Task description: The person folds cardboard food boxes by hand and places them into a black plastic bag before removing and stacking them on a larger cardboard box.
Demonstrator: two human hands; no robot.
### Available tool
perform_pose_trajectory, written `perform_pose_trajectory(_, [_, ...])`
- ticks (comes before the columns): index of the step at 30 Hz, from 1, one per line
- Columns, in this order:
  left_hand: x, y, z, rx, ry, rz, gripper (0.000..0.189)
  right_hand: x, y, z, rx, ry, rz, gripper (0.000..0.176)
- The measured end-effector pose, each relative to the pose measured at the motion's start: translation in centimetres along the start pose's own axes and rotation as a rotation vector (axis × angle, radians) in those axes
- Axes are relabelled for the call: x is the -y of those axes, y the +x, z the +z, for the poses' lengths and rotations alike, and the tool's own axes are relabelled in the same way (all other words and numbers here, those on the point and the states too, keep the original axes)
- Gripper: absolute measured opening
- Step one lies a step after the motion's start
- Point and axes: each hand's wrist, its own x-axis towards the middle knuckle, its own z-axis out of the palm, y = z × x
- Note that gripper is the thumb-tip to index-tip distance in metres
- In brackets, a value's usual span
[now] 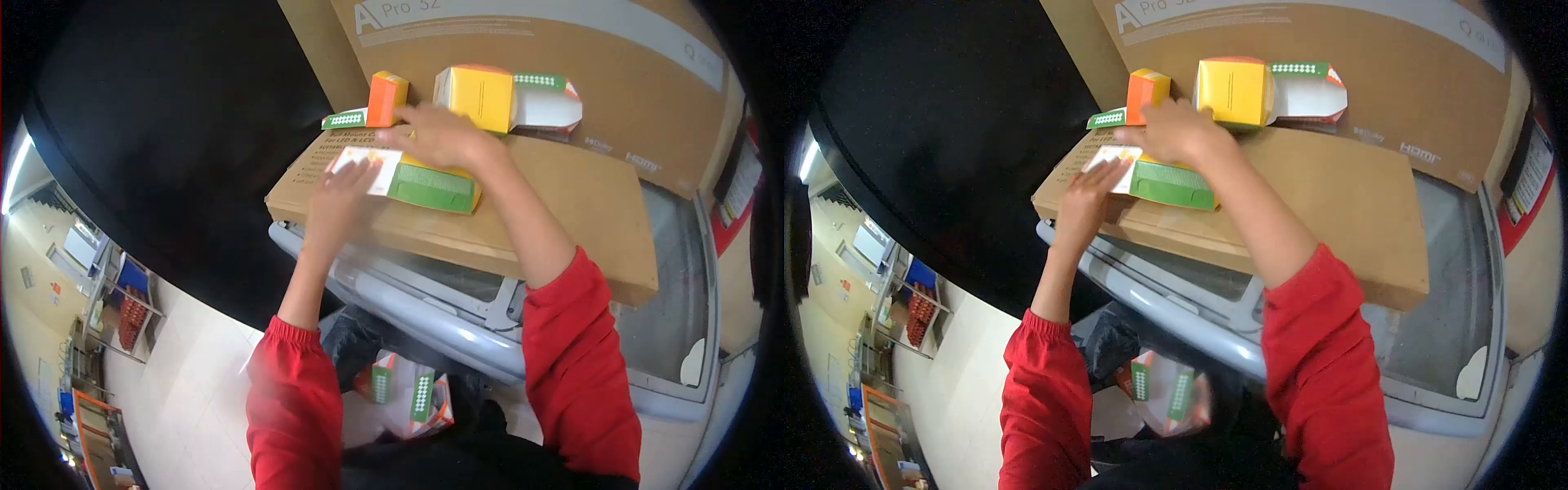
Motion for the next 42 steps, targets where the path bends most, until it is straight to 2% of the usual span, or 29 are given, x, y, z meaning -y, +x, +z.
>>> perform_pose_trajectory(2, [-0.5,0.0,0.4,0.093,-0.087,0.010,0.047,-1.6,0.9,2.8,0.166,-0.074,0.083,0.074])
perform_pose_trajectory(5, [1.6,-1.7,0.3,0.316,-0.447,-0.030,0.042,0.2,-0.3,3.3,0.208,-0.175,0.259,0.085])
perform_pose_trajectory(6, [2.2,-1.0,-0.6,0.436,-0.556,-0.051,0.038,0.0,-0.3,3.1,0.273,-0.137,0.259,0.090])
perform_pose_trajectory(9, [2.3,2.0,-0.7,0.375,-0.617,-0.331,0.035,-0.3,0.0,3.2,0.316,-0.101,0.181,0.090])
perform_pose_trajectory(10, [2.6,2.4,0.9,0.239,-0.538,-0.166,0.043,-0.2,-0.1,3.2,0.324,-0.078,0.124,0.090])
perform_pose_trajectory(12, [2.7,1.4,5.4,0.296,-0.318,-0.203,0.050,-0.3,-0.3,3.1,0.346,-0.045,0.014,0.089])
perform_pose_trajectory(13, [2.4,1.2,6.4,0.324,-0.214,-0.222,0.053,-0.3,-0.3,3.1,0.355,-0.069,0.022,0.089])
perform_pose_trajectory(14, [2.8,0.9,6.9,0.412,-0.220,-0.249,0.057,-0.3,-0.3,3.1,0.361,-0.093,0.029,0.090])
perform_pose_trajectory(21, [2.2,1.0,6.7,0.407,-0.248,-0.344,0.059,-0.2,0.0,3.2,0.312,-0.122,0.021,0.088])
perform_pose_trajectory(22, [2.1,1.1,6.6,0.418,-0.245,-0.356,0.060,-0.1,-0.3,3.5,0.173,-0.103,0.004,0.074])
perform_pose_trajectory(25, [1.8,1.3,6.6,0.444,-0.262,-0.401,0.060,0.0,0.0,1.4,-0.059,0.021,-0.012,0.049])
perform_pose_trajectory(27, [2.0,1.5,6.9,0.443,-0.250,-0.422,0.061,-1.2,1.2,0.2,-0.450,0.017,-0.064,0.031])
perform_pose_trajectory(29, [1.9,1.4,6.5,0.434,-0.255,-0.425,0.061,-2.8,2.4,-2.0,-0.722,-0.209,-0.144,0.031])
perform_pose_trajectory(32, [1.7,1.3,6.6,0.437,-0.243,-0.419,0.060,-6.3,5.2,-3.9,-0.847,-0.434,-0.160,0.037])
perform_pose_trajectory(35, [1.8,1.4,6.7,0.428,-0.267,-0.426,0.060,-11.4,7.5,-4.1,-0.429,-0.097,0.141,0.052])
perform_pose_trajectory(38, [1.7,1.3,7.0,0.423,-0.251,-0.429,0.059,-9.1,6.1,-6.3,-0.092,-0.119,0.243,0.065])
perform_pose_trajectory(42, [1.8,1.4,6.8,0.418,-0.249,-0.431,0.058,-5.5,3.7,-8.7,0.183,-0.290,0.264,0.059])
